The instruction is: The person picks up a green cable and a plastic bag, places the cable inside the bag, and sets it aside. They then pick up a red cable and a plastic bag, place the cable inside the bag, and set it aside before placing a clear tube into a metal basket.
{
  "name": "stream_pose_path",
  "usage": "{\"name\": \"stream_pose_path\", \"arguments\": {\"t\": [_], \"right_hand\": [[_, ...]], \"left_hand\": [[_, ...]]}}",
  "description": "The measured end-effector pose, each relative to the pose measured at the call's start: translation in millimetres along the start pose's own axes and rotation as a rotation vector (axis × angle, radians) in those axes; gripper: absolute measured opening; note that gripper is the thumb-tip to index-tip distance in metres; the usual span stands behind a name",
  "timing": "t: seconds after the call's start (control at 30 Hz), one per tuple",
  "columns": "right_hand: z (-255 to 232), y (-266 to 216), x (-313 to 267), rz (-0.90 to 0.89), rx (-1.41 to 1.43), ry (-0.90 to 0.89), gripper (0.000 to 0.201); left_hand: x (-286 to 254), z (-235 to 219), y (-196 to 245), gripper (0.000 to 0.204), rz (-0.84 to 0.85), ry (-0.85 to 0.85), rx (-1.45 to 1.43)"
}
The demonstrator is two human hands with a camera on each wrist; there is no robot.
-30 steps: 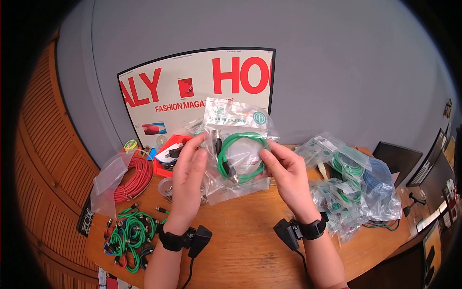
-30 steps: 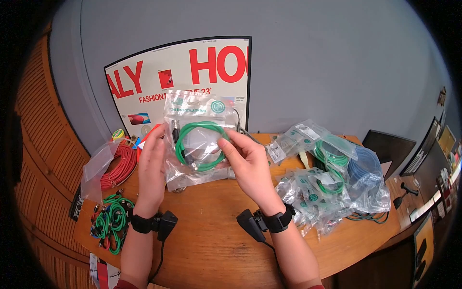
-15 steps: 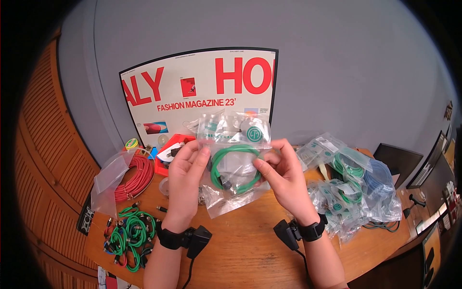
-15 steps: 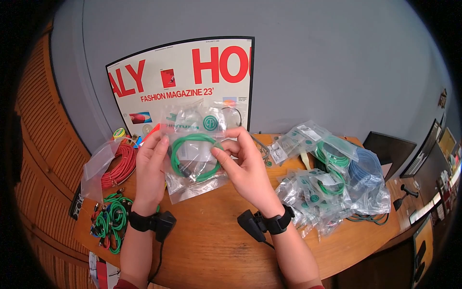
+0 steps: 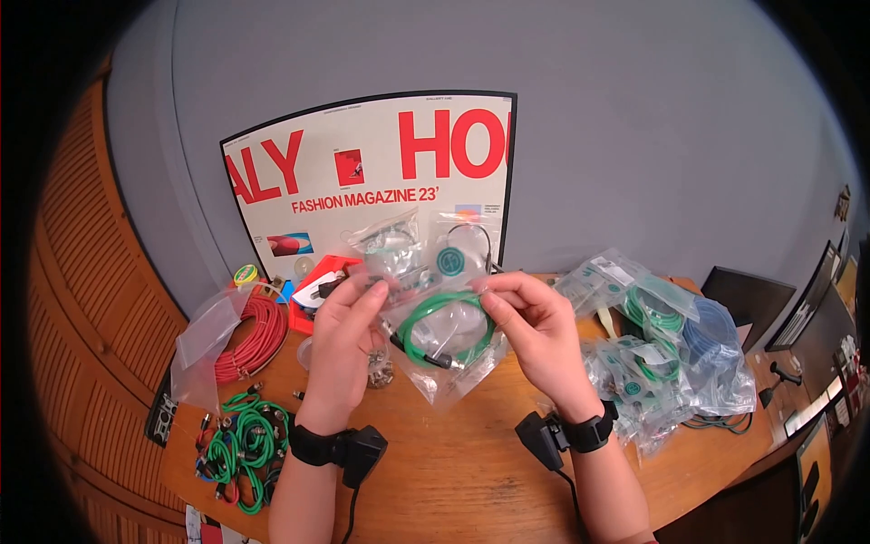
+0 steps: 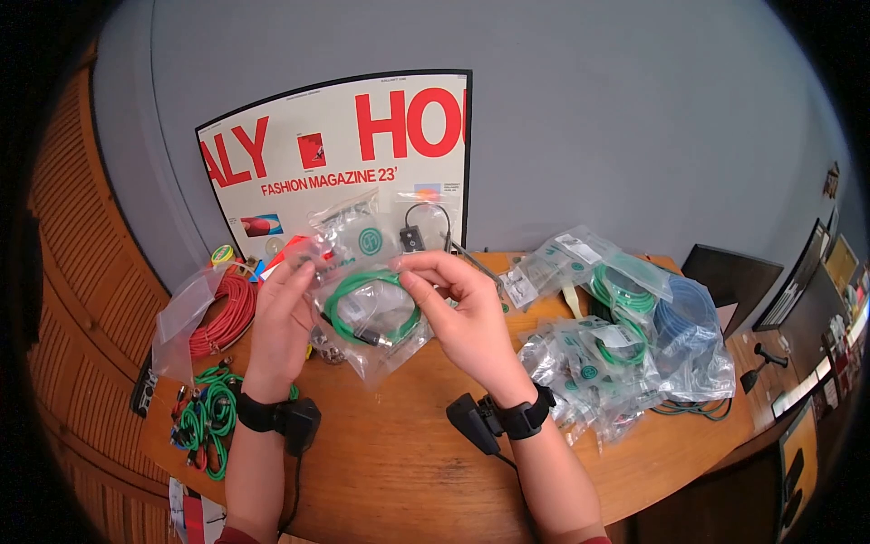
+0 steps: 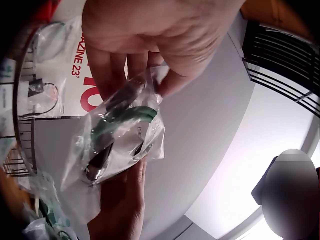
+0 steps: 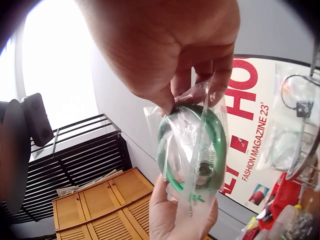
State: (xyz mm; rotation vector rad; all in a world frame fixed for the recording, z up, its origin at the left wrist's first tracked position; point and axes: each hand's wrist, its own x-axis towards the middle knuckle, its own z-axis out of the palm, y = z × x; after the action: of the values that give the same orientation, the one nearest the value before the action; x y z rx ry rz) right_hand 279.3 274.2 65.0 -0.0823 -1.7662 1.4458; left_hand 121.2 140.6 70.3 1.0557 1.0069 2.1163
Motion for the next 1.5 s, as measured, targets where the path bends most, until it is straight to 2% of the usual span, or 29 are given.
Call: {"name": "stream_pose_path", "arguments": {"t": [0.1, 0.17, 0.2, 0.27, 0.3, 0.4, 0.43, 0.47, 0.53, 0.57, 0.63, 0.8, 0.9, 1.0, 1.07, 1.17, 1.3, 1.4, 1.47, 1.5], "right_hand": [[5.4, 1.5, -0.4, -0.024, 0.022, 0.028, 0.02], [7.2, -0.5, -0.8, -0.058, -0.013, -0.015, 0.027], [9.8, -0.8, -1.0, -0.058, -0.013, -0.016, 0.027], [18.0, 0.1, -1.9, -0.099, -0.028, -0.071, 0.04], [21.1, 3.7, -1.9, -0.108, -0.051, -0.079, 0.048], [28.1, 8.3, -5.6, -0.097, -0.182, -0.053, 0.05], [30.3, 10.8, -6.8, -0.018, -0.101, -0.046, 0.04], [28.5, 11.6, -7.1, -0.017, -0.101, -0.047, 0.04], [23.1, 12.0, -8.0, 0.273, -0.112, -0.241, 0.021], [23.7, 10.8, -8.2, 0.273, -0.112, -0.242, 0.021], [25.0, 6.8, -9.2, 0.113, -0.301, -0.187, 0.018], [18.6, -3.4, -8.5, 0.159, -0.315, -0.219, 0.02], [15.7, -4.7, -8.3, 0.122, -0.31, -0.226, 0.019], [11.5, -5.1, -7.3, 0.059, -0.283, -0.193, 0.017], [9.2, -3.4, -6.4, 0.036, -0.273, -0.163, 0.017], [8.8, -3.2, -5.4, 0.083, -0.037, -0.071, 0.013], [0.0, -1.8, -2.6, 0.117, -0.005, -0.022, 0.014], [-2.7, 2.2, -0.1, 0.13, 0.058, 0.033, 0.015], [-3.8, 2.8, 0.1, 0.142, 0.059, 0.042, 0.017], [-4.1, 2.3, 0.0, 0.14, 0.086, 0.047, 0.017]], "left_hand": [[2.4, -4.9, -7.3, 0.023, -0.037, 0.058, 0.099], [3.9, -2.3, -9.2, 0.02, 0.127, 0.157, 0.006], [4.0, -2.3, -7.7, 0.02, 0.128, 0.157, 0.006], [2.7, -2.4, -1.7, 0.018, 0.264, 0.243, 0.007], [2.0, -2.2, 1.6, 0.018, 0.264, 0.242, 0.008], [0.8, -3.3, 7.0, 0.019, 0.284, 0.259, -0.059], [1.2, -4.2, 6.3, 0.019, 0.288, 0.277, -0.069], [1.3, -4.4, 5.8, 0.019, 0.29, 0.295, -0.08], [0.3, 0.9, 5.9, 0.02, 0.278, 0.293, -0.088], [-0.2, 2.5, 6.0, 0.02, 0.265, 0.292, -0.096], [0.5, -0.1, 6.9, 0.02, 0.27, 0.3, -0.081], [6.7, -16.5, 7.6, 0.021, 0.329, 0.308, -0.067], [6.6, -15.4, 7.0, 0.021, 0.31, 0.311, -0.096], [5.4, -11.3, 12.0, 0.022, 0.255, 0.24, -0.163], [5.1, -16.9, 12.8, 0.023, 0.148, 0.121, -0.086], [6.0, -22.2, 8.5, 0.025, 0.089, 0.041, 0.043], [7.4, -21.6, -3.7, 0.033, 0.033, 0.04, 0.145], [3.6, -9.5, -14.7, 0.033, 0.05, 0.099, 0.129], [2.4, -5.5, -13.5, 0.032, -0.059, 0.163, -0.007], [2.5, -4.7, -11.6, 0.032, -0.059, 0.163, -0.007]]}}
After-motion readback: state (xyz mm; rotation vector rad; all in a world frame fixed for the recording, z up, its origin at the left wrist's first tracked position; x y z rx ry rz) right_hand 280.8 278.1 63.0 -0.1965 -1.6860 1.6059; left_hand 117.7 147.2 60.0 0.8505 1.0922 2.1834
